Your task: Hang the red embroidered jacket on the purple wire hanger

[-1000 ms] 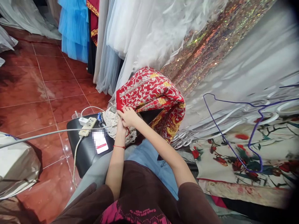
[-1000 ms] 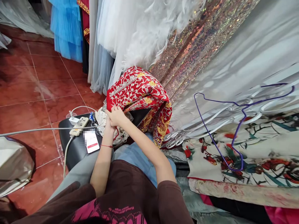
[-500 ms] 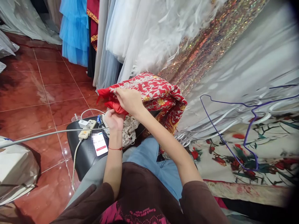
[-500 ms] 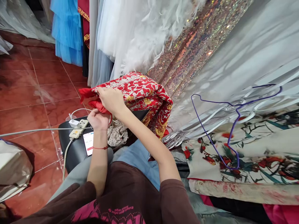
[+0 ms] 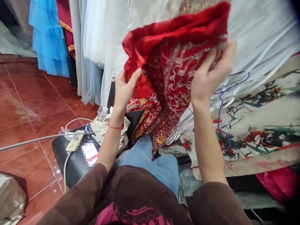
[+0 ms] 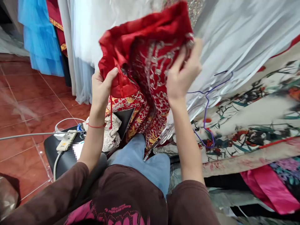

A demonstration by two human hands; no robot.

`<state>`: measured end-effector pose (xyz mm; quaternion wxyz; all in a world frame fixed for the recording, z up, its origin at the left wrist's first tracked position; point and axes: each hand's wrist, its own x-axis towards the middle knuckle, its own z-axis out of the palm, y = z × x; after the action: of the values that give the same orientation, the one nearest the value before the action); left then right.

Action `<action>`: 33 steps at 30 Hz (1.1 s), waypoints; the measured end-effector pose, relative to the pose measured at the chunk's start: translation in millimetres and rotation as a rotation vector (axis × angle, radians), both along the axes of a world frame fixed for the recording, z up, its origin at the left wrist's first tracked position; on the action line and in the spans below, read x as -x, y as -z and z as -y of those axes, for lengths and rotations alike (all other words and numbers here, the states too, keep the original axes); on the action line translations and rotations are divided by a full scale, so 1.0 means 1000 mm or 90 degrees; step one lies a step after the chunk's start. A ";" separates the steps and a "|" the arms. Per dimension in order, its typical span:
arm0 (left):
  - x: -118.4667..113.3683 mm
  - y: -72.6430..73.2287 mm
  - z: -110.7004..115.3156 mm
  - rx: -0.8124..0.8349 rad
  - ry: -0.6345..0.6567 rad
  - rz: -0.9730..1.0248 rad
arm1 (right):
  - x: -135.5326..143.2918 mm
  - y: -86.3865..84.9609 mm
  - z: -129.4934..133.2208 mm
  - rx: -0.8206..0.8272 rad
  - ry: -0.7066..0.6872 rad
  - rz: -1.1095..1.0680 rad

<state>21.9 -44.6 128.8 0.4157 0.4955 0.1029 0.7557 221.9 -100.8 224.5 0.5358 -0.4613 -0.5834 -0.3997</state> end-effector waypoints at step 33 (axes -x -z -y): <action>-0.236 0.046 0.005 -0.107 -0.125 -0.579 | -0.178 0.236 0.211 0.542 0.348 0.150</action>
<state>258.4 -49.3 83.0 0.2137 0.7963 0.2593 0.5030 400.1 -311.8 -11.7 0.1076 -0.7258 -0.6090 -0.3013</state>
